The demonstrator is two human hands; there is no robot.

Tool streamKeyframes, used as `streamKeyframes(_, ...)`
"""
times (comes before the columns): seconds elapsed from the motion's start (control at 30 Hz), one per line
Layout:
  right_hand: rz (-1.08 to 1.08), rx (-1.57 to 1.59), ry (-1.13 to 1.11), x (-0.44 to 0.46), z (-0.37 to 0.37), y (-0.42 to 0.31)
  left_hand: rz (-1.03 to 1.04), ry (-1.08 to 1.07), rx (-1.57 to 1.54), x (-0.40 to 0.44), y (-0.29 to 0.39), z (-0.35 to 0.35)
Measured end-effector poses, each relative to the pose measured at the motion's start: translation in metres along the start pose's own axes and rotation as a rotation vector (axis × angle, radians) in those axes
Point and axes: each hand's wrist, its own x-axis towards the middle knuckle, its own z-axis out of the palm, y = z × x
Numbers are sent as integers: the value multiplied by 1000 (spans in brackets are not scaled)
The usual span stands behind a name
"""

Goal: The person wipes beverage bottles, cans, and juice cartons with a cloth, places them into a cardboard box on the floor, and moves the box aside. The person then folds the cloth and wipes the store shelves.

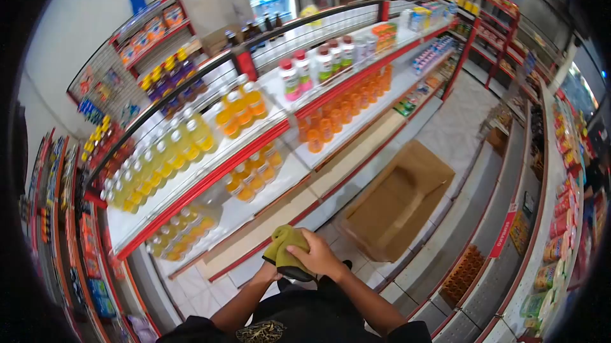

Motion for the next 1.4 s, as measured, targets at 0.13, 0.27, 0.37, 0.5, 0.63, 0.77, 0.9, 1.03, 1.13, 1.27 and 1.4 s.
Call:
streamKeyframes(0.13,51,93,-155,-4,53,-12,-332,-45,-37,-29,20,-64)
streamKeyframes(0.27,28,162,-260,2,103,-23,-270,-137,17,-76,48,-88)
streamKeyframes(0.37,30,199,-324,7,143,-31,-176,-118,-157,-97,39,-132)
streamKeyframes(0.5,-62,291,-335,21,195,-42,-9,-266,-36,-150,60,-166)
streamKeyframes(0.63,-15,331,-324,29,239,-43,-47,-192,207,-191,101,-175)
streamKeyframes(0.77,-220,-126,-520,42,257,-72,184,44,522,-217,102,-181)
streamKeyframes(0.9,-508,-428,-587,48,280,-84,465,228,1001,-229,95,-204)
streamKeyframes(1.03,-528,-533,-723,58,291,-106,209,172,1117,-260,148,-185)
streamKeyframes(1.13,-559,-273,-952,72,284,-120,370,59,989,-257,147,-192)
streamKeyframes(1.27,-509,327,-1062,87,270,-75,477,-93,793,-244,144,-173)
streamKeyframes(1.4,-162,286,-279,60,269,16,356,-126,501,-220,138,-154)
